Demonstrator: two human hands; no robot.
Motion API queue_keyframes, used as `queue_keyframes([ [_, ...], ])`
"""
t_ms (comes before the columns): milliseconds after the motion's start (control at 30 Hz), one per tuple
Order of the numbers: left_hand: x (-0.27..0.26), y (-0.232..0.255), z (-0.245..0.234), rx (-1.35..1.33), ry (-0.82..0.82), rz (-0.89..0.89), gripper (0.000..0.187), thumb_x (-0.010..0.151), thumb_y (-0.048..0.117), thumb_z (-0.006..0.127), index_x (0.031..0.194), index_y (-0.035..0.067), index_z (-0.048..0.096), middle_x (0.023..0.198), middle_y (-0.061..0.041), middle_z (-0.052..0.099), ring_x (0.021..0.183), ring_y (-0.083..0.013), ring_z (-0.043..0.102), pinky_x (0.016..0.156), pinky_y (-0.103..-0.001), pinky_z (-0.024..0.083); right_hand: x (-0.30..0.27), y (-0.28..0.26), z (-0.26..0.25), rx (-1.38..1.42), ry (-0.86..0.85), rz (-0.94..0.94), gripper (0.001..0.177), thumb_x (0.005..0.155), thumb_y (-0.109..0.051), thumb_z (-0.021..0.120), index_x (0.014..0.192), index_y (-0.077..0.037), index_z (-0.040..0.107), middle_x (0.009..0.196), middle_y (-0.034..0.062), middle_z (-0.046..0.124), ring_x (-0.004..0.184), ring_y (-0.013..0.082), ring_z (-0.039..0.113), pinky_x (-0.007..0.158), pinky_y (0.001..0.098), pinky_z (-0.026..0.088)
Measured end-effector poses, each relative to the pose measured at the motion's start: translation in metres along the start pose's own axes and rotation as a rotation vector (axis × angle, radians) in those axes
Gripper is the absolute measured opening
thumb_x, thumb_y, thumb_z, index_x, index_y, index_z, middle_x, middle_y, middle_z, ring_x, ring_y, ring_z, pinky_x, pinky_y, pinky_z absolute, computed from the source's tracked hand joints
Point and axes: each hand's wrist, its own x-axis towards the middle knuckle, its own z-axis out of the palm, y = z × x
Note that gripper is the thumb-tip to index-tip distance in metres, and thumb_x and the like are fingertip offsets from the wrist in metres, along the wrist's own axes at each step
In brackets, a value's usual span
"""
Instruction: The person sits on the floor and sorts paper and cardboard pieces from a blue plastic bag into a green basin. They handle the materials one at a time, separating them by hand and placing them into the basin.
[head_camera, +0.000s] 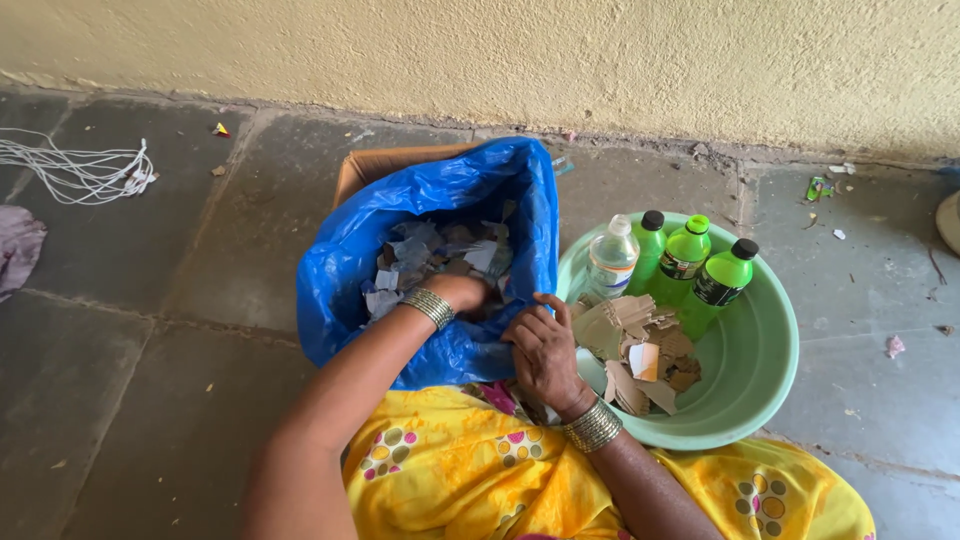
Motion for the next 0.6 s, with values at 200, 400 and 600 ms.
queue_keyframes([
  [200,0.016,-0.014,0.021,0.084,0.005,0.099,0.050,0.093,0.035,0.063,0.142,0.024,0.056,0.145,-0.011,0.058,0.131,-0.0328,0.057,0.107,-0.046,0.047,0.000,0.002,0.000,0.010,0.013,-0.012,0.015,0.071,0.003,0.060,0.083,-0.006,0.063,0.086,0.0081,0.062,0.092,0.0261,0.063,0.115,0.0533,0.036],
  [400,0.059,-0.063,0.037,-0.083,0.123,0.114,0.038,0.095,0.019,0.065,0.133,0.014,0.063,0.138,-0.017,0.062,0.126,-0.0349,0.061,0.103,-0.046,0.048,0.001,0.003,0.001,0.042,0.023,0.000,0.018,0.069,0.004,0.059,0.084,-0.006,0.063,0.086,0.0075,0.062,0.092,0.0253,0.064,0.115,0.0536,0.035],
  [600,0.072,-0.149,-0.018,-0.412,0.364,0.095,0.051,0.079,-0.006,0.067,0.127,0.009,0.068,0.124,-0.015,0.074,0.115,-0.0282,0.071,0.099,-0.039,0.054,-0.001,0.006,0.005,0.044,0.018,0.008,0.017,0.071,0.004,0.059,0.084,-0.007,0.063,0.086,0.0061,0.063,0.092,0.0242,0.064,0.115,0.0527,0.035],
])
